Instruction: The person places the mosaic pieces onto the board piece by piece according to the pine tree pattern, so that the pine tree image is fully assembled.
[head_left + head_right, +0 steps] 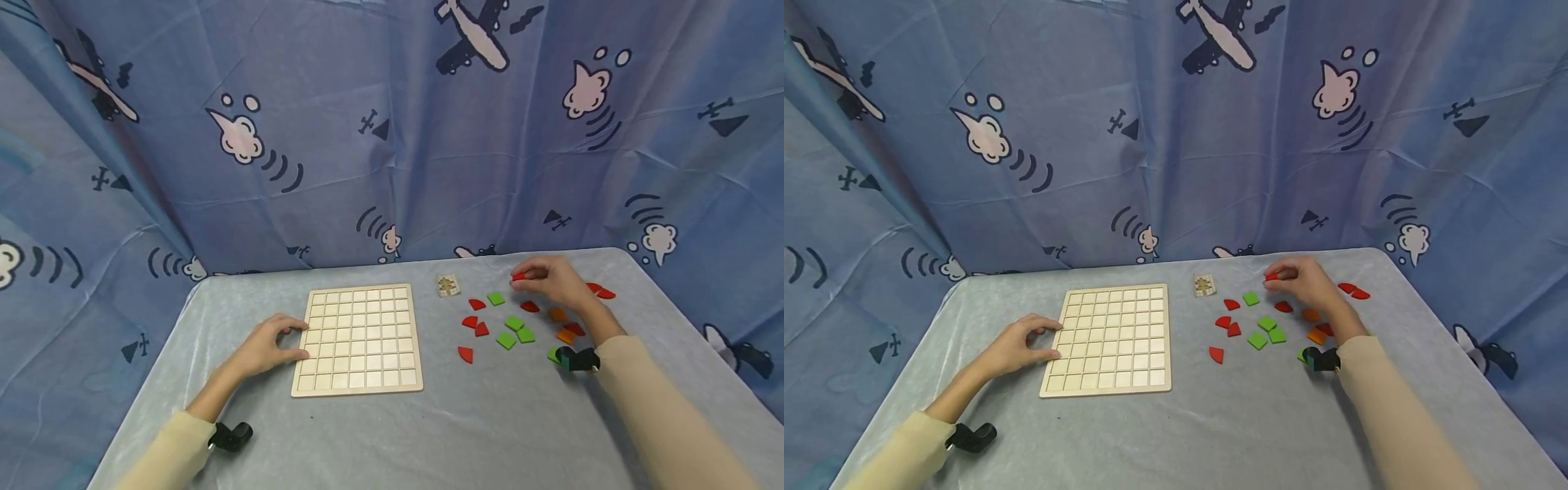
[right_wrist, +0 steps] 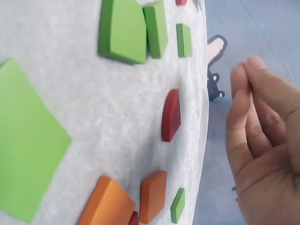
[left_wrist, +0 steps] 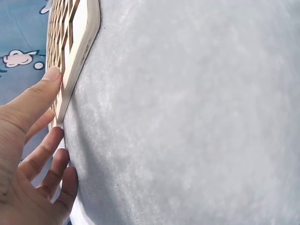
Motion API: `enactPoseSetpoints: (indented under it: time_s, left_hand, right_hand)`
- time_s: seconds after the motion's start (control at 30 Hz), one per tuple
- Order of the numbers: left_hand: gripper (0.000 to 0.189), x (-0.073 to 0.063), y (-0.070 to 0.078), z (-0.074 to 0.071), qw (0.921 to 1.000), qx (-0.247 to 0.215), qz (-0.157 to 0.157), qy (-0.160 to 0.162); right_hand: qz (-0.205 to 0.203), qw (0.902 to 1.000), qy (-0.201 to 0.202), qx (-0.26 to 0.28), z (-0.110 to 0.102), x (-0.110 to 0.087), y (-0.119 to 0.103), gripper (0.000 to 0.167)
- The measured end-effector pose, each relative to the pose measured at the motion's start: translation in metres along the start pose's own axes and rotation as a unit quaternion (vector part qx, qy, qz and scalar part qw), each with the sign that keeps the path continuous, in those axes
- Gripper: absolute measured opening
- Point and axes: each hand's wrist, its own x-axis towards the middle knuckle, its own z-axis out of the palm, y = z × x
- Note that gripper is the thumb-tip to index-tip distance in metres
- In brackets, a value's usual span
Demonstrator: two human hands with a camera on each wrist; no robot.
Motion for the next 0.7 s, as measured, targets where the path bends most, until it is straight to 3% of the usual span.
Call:
enactPoseSetpoints:
  time_s: [0.47,0.7]
  left_hand:
    - [0.052,0.002,0.001,0.001,0.9999,-0.007,0.005,-0.005]
    - [0.051,-0.001,0.001,-0.001,0.9998,-0.020,0.004,-0.003]
  right_hand:
    - [-0.043,0.9963,-0.069,-0.030,0.020,0.009,-0.020,0.036]
    - [-0.015,0.9909,-0.133,0.007,0.036,0.019,-0.037,0.037]
